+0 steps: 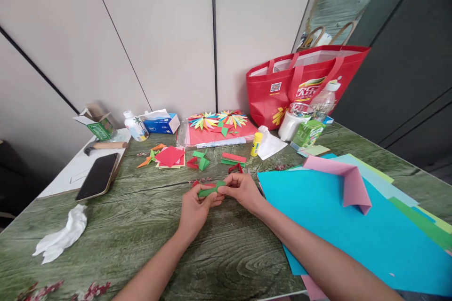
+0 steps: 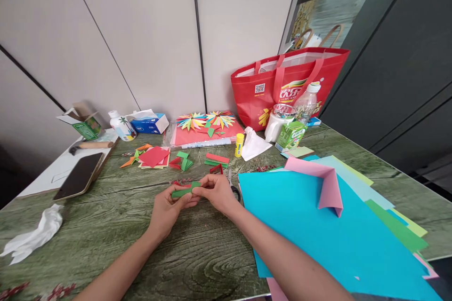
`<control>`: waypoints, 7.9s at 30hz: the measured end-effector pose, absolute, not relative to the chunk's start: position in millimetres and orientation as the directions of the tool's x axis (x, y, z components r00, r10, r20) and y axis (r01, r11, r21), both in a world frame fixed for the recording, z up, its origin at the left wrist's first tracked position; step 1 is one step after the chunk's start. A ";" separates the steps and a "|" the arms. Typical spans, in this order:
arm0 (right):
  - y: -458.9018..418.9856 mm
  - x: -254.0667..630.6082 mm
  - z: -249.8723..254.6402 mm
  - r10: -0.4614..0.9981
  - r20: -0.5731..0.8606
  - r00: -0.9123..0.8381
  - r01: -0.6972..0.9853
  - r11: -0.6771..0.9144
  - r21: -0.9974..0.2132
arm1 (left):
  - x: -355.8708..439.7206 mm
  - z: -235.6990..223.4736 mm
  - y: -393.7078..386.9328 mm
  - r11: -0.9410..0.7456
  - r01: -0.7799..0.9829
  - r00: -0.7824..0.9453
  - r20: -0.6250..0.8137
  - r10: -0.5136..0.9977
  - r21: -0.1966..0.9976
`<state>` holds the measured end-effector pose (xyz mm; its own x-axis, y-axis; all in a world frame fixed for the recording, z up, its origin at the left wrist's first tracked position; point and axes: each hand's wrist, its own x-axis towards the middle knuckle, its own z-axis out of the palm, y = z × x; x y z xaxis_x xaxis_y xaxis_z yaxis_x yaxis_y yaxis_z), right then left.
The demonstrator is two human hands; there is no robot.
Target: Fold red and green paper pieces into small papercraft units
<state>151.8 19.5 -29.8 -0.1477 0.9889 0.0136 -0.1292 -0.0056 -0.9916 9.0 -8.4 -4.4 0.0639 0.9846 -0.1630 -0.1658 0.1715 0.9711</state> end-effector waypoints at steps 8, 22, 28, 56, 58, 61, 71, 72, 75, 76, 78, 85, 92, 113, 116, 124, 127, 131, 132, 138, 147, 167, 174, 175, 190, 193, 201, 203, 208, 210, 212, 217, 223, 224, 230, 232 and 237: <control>16.7 148.9 -24.4 0.993 0.020 -0.120 -0.117 0.006 -0.993 | 9.5 -2.1 -9.9 0.144 -0.126 0.054 -0.139 0.989 0.982; 12.9 151.7 -18.8 0.959 0.105 -0.264 -0.076 0.088 -0.993 | 7.1 -6.6 -9.2 0.163 -0.155 0.124 -0.144 0.982 0.974; 17.2 152.6 -20.0 0.978 0.021 -0.209 -0.130 -0.006 -0.992 | 9.0 -2.5 -9.4 0.142 -0.106 0.186 -0.120 0.975 0.984; 12.6 146.8 -17.2 0.992 -0.079 -0.101 -0.304 -0.107 -0.947 | -8.1 -21.5 -3.5 -0.724 0.546 0.381 0.645 0.662 0.421; 12.5 147.4 -14.5 0.990 -0.091 -0.105 -0.320 -0.120 -0.940 | -8.9 -21.4 -2.1 -0.723 0.543 0.381 0.643 0.665 0.427; 12.7 149.2 -12.1 0.987 -0.098 -0.126 -0.328 -0.135 -0.935 | -9.6 -20.7 -1.9 -0.714 0.541 0.386 0.624 0.680 0.444; 15.5 152.7 -13.6 0.989 -0.075 -0.126 -0.242 -0.104 -0.965 | 4.8 -8.2 -7.0 -0.063 0.192 0.201 0.023 0.979 0.979; 15.3 152.2 -13.5 0.989 -0.064 -0.130 -0.225 -0.092 -0.970 | 5.5 -6.9 -6.3 0.021 0.146 0.208 -0.051 0.977 0.989; 14.7 150.9 -14.2 0.990 -0.048 -0.136 -0.189 -0.074 -0.979 | 5.3 -4.2 -4.3 0.150 0.080 0.261 -0.166 0.951 0.985; 14.7 150.7 -14.8 0.989 -0.048 -0.139 -0.183 -0.073 -0.980 | 4.8 -3.6 -4.0 0.168 0.067 0.272 -0.180 0.945 0.984; 14.9 150.6 -16.3 0.988 -0.043 -0.148 -0.175 -0.069 -0.982 | 3.8 -2.8 -3.8 0.177 0.053 0.279 -0.185 0.942 0.983; 14.5 150.8 -15.7 0.986 -0.049 -0.160 -0.157 -0.074 -0.985 | 3.5 0.8 -5.1 0.183 0.073 0.303 -0.197 0.932 0.980; 12.0 150.2 -13.2 0.982 -0.048 -0.180 -0.188 -0.082 -0.979 | 3.2 -1.3 -4.1 0.181 0.038 0.313 -0.184 0.932 0.983; 12.4 152.1 -18.4 0.974 0.039 -0.223 -0.140 0.007 -0.990 | 3.8 2.6 -8.0 0.210 0.022 0.459 -0.197 0.867 0.977; 9.2 149.8 -16.1 0.966 0.036 -0.255 -0.211 -0.019 -0.977 | 6.0 3.6 -9.6 0.173 0.055 0.435 -0.180 0.882 0.983; 3.8 147.2 -10.2 0.955 -0.014 -0.297 -0.303 -0.108 -0.947 | 10.4 -3.6 -18.9 0.069 0.115 0.353 -0.106 0.930 0.991; 4.3 150.6 -8.9 0.921 -0.110 -0.374 -0.328 -0.243 -0.913 | 9.7 -8.1 -22.0 -0.052 0.194 0.393 -0.029 0.919 0.980; 6.3 156.1 -8.1 0.848 -0.202 -0.489 -0.328 -0.394 -0.859 | 7.6 -7.4 -23.7 -0.237 0.261 0.456 0.097 0.884 0.936; 6.8 157.0 -8.0 0.839 -0.208 -0.504 -0.332 -0.410 -0.849 | 7.2 -6.7 -24.0 -0.267 0.267 0.460 0.120 0.880 0.926; 7.7 157.4 -8.1 0.830 -0.230 -0.509 -0.347 -0.442 -0.827 | 7.4 -9.8 -25.7 -0.231 0.254 0.471 0.089 0.878 0.939; 6.7 150.2 -10.6 0.831 -0.301 -0.468 -0.345 -0.486 -0.803 | 10.6 -11.1 -26.6 -0.159 0.296 0.476 -0.001 0.879 0.942; 8.1 151.6 -14.1 0.917 -0.118 -0.382 -0.308 -0.246 -0.919 | 6.0 -5.1 -12.9 0.155 0.021 0.381 -0.152 0.912 0.988; 11.6 150.9 -12.7 0.956 -0.110 -0.272 -0.346 -0.204 -0.916 | 3.4 -4.9 -5.6 0.132 -0.011 0.281 -0.124 0.952 0.991; 12.1 151.5 -12.9 0.957 -0.106 -0.270 -0.343 -0.198 -0.918 | 3.0 -3.8 -5.0 0.128 -0.017 0.280 -0.118 0.953 0.992; 11.6 148.0 -14.2 0.978 0.031 -0.206 -0.238 -0.019 -0.971 | 3.2 0.6 -5.7 0.204 -0.067 0.275 -0.179 0.945 0.977; 11.0 148.2 -12.8 0.980 0.048 -0.192 -0.251 -0.002 -0.968 | 2.4 -1.7 -4.1 0.168 -0.068 0.221 -0.149 0.964 0.984; 12.0 147.5 -15.4 0.986 0.107 -0.129 -0.215 0.077 -0.974 | -1.5 -1.5 -3.5 -0.176 0.205 0.034 0.173 0.984 0.963; 12.2 147.5 -16.6 0.982 0.158 -0.099 -0.180 0.138 -0.974 | -1.1 0.2 -4.1 -0.168 0.207 0.042 0.163 0.986 0.964; 10.1 147.1 -19.8 0.974 0.189 -0.128 -0.115 0.175 -0.978 | 0.2 0.4 -2.5 0.008 0.042 0.059 -0.011 0.998 0.999; 9.1 146.7 -20.6 0.975 0.168 -0.145 -0.111 0.153 -0.982 | 0.1 -0.4 -1.7 0.016 0.044 0.067 -0.018 0.998 0.999; 8.7 146.1 -20.6 0.980 0.149 -0.133 -0.100 0.136 -0.986 | 0.0 -0.6 -1.7 0.006 0.065 0.067 -0.011 0.998 0.998; 7.9 143.8 -17.2 0.984 0.094 -0.151 -0.103 0.079 -0.992 | 0.6 2.3 -2.9 0.064 0.073 0.089 -0.070 0.994 0.995; 8.4 144.1 -14.7 0.977 0.004 -0.214 -0.258 -0.052 -0.965 | -0.7 3.4 -2.2 0.046 0.089 0.133 -0.057 0.989 0.995; 9.1 145.2 -15.0 0.970 -0.035 -0.241 -0.293 -0.107 -0.950 | -0.8 3.3 -2.3 0.050 0.074 0.136 -0.060 0.989 0.996; 13.1 153.6 -18.1 0.880 -0.234 -0.413 -0.375 -0.399 -0.837 | 0.5 4.7 -3.9 0.092 0.043 0.158 -0.098 0.982 0.995; 13.1 155.1 -18.3 0.862 -0.245 -0.443 -0.387 -0.431 -0.815 | 0.7 4.5 -3.8 0.086 0.048 0.161 -0.092 0.983 0.995; 10.8 155.0 -17.5 0.878 -0.213 -0.429 -0.352 -0.380 -0.856 | -0.2 1.4 -3.1 0.078 0.074 0.184 -0.091 0.979 0.994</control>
